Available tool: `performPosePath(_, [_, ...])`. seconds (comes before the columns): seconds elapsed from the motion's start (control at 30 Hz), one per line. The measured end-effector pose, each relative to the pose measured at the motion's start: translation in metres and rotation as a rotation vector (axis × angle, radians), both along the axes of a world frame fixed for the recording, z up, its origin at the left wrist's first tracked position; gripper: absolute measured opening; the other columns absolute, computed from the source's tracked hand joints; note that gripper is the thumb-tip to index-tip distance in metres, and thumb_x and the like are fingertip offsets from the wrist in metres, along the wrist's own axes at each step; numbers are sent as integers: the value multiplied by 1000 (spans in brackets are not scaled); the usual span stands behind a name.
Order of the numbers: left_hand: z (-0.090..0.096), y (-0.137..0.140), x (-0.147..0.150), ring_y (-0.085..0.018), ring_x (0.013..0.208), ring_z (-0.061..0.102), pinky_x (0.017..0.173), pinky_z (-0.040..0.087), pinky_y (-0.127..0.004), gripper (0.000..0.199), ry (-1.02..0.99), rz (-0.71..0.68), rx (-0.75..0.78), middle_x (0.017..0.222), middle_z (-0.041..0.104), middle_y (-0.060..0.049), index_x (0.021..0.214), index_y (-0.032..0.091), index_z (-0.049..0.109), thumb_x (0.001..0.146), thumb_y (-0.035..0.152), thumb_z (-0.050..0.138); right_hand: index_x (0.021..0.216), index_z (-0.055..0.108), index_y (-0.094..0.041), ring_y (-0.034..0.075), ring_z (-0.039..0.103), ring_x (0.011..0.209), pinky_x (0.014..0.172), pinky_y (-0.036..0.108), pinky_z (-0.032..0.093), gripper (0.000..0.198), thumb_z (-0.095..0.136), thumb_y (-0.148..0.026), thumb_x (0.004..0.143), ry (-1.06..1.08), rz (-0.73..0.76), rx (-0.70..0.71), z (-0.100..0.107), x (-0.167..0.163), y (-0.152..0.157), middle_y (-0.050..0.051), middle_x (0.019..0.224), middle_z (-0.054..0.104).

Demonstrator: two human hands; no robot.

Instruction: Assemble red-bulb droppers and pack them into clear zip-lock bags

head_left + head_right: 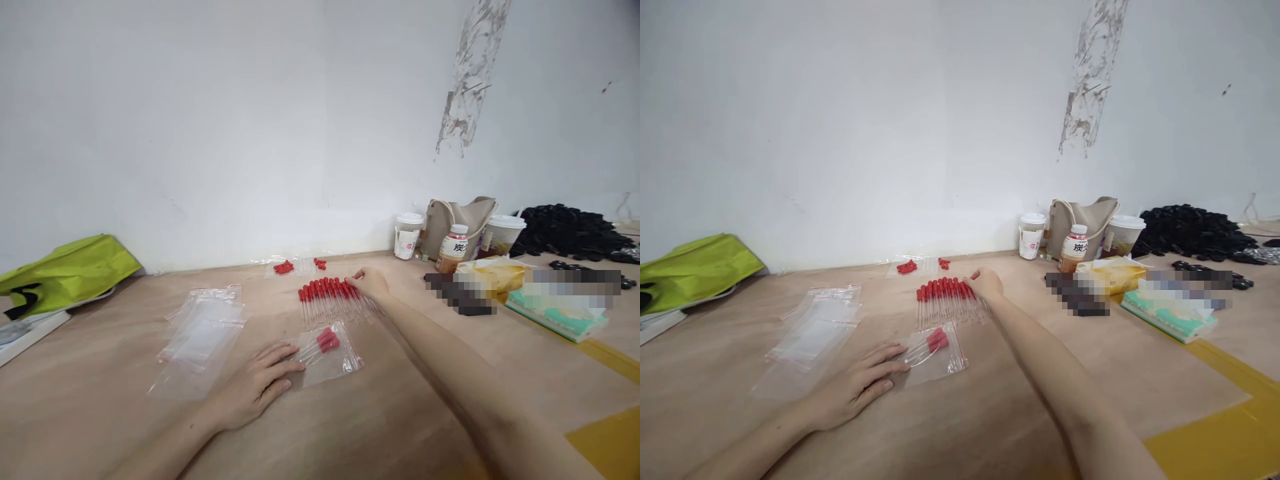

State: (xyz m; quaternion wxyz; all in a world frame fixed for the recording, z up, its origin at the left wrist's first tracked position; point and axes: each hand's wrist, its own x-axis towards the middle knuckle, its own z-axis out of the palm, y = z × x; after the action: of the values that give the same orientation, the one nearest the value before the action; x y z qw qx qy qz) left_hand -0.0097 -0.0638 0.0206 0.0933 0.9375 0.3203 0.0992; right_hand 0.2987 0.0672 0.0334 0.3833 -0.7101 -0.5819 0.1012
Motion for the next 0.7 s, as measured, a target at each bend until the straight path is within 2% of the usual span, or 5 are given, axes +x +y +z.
performPosePath(0.13, [1, 1, -1, -22, 124, 31, 102, 26, -44, 32, -3, -14, -5, 135, 38, 0, 120, 32, 47, 91, 31, 34, 65, 65, -16, 20, 60, 68, 56, 26, 39, 23, 65, -38, 57, 5, -55, -69, -1, -7, 15, 10, 70, 65])
performPosePath(0.4, [1, 0, -1, -23, 123, 32, 101, 27, -43, 32, -32, -16, -13, 134, 38, 0, 120, 33, 48, 91, 29, 36, 52, 63, -16, 20, 60, 60, 51, 25, 39, 18, 70, -33, 50, 75, -36, -108, -4, -9, 23, 9, 58, 64])
performPosePath(0.57, [0, 1, -2, -22, 124, 31, 101, 27, -43, 32, -22, -18, -10, 135, 37, 0, 121, 33, 47, 91, 30, 36, 48, 59, -16, 19, 59, 59, 50, 24, 39, 14, 64, -27, 57, 195, -21, -56, 3, -10, 17, 6, 51, 59])
performPosePath(0.7, [1, 1, -2, -22, 124, 31, 102, 27, -43, 33, -12, -13, -13, 135, 37, 1, 122, 34, 46, 91, 31, 36, 67, 60, -16, 14, 56, 57, 48, 22, 39, 21, 55, -37, 69, 357, 67, 47, 21, -4, -3, 4, 62, 61])
